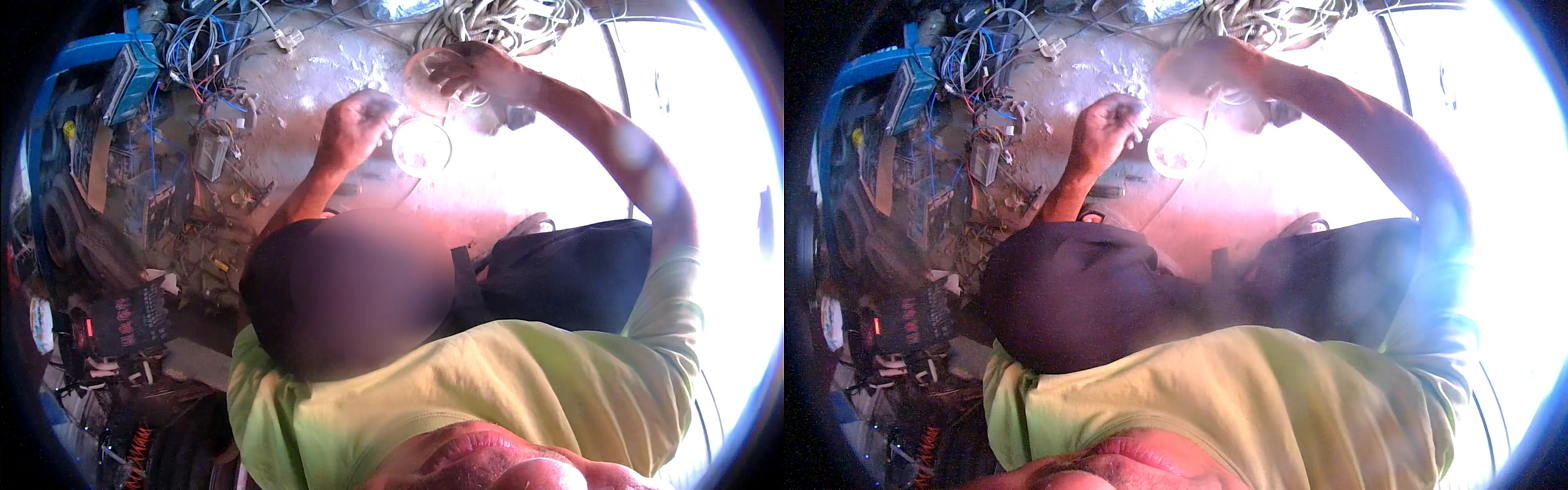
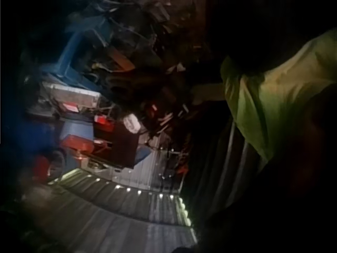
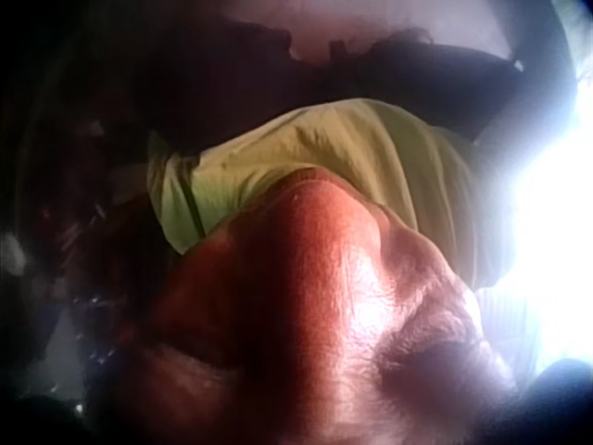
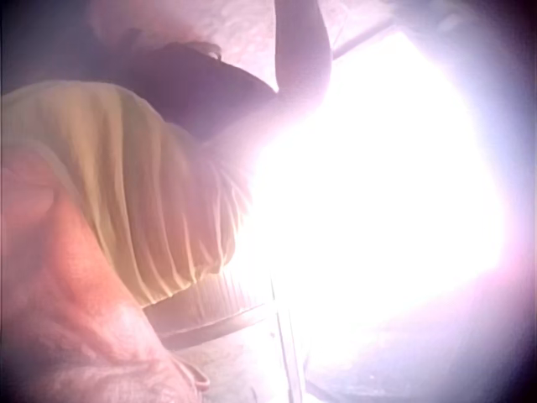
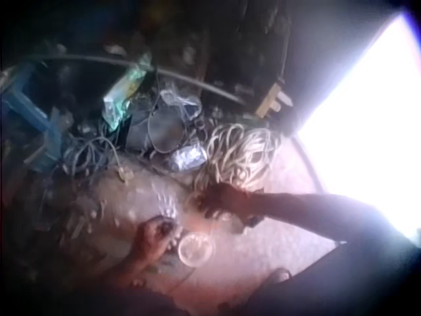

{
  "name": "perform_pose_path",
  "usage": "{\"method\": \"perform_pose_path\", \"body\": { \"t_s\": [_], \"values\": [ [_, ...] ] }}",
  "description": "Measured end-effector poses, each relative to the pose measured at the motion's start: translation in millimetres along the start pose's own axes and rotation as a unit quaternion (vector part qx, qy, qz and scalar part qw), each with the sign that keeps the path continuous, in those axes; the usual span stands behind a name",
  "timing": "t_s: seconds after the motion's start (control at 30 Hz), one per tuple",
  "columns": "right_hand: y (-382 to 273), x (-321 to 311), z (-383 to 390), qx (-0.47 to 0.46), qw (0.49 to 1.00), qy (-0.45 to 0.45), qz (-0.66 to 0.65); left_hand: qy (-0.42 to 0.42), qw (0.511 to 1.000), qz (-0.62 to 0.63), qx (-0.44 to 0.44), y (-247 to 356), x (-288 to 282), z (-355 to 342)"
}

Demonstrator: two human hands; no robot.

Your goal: The person cleans an electrical component with a cloth and applies a substance from a container by hand while sitting on the floor.

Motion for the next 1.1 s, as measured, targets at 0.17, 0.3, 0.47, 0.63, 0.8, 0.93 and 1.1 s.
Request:
{"method": "perform_pose_path", "body": {
  "t_s": [0.17, 0.3, 0.47, 0.63, 0.8, 0.93, 1.1],
  "values": [
    [1.1, 17.6, -7.6, 0.109, 0.988, 0.007, -0.108, 0.011, 0.978, 0.208, -0.003, 1.2, -0.7, -9.5],
    [-2.4, 28.4, -9.0, 0.096, 0.995, -0.016, -0.014, 0.004, 0.969, 0.245, -0.027, -11.9, -11.3, -7.4],
    [7.1, 41.2, 11.6, -0.031, 0.950, -0.068, 0.305, 0.135, 0.945, 0.284, -0.092, -55.3, -65.0, 11.9],
    [46.2, 68.5, 21.4, -0.049, 0.885, -0.137, 0.442, 0.183, 0.920, 0.333, -0.096, -84.5, -84.1, 29.5],
    [54.0, 87.0, 1.3, -0.093, 0.904, -0.125, 0.399, 0.205, 0.909, 0.344, -0.112, -95.1, -77.6, 40.5],
    [40.1, 72.2, -15.8, -0.061, 0.922, -0.024, 0.382, 0.266, 0.943, 0.195, -0.049, -78.4, -86.5, 45.5],
    [13.9, 47.3, -36.6, -0.015, 0.897, 0.083, 0.435, 0.319, 0.906, -0.228, 0.160, -8.7, -71.1, 39.7]
  ]
}}
Point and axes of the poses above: each hand's wrist, its own z-axis away from the middle knuckle, its own x-axis out of the palm, y = z × x, the point moved 6 cm from there along -z, towards the middle knuckle, and after that the axes turned 5 degrees about -z, right-handed, at the moved point
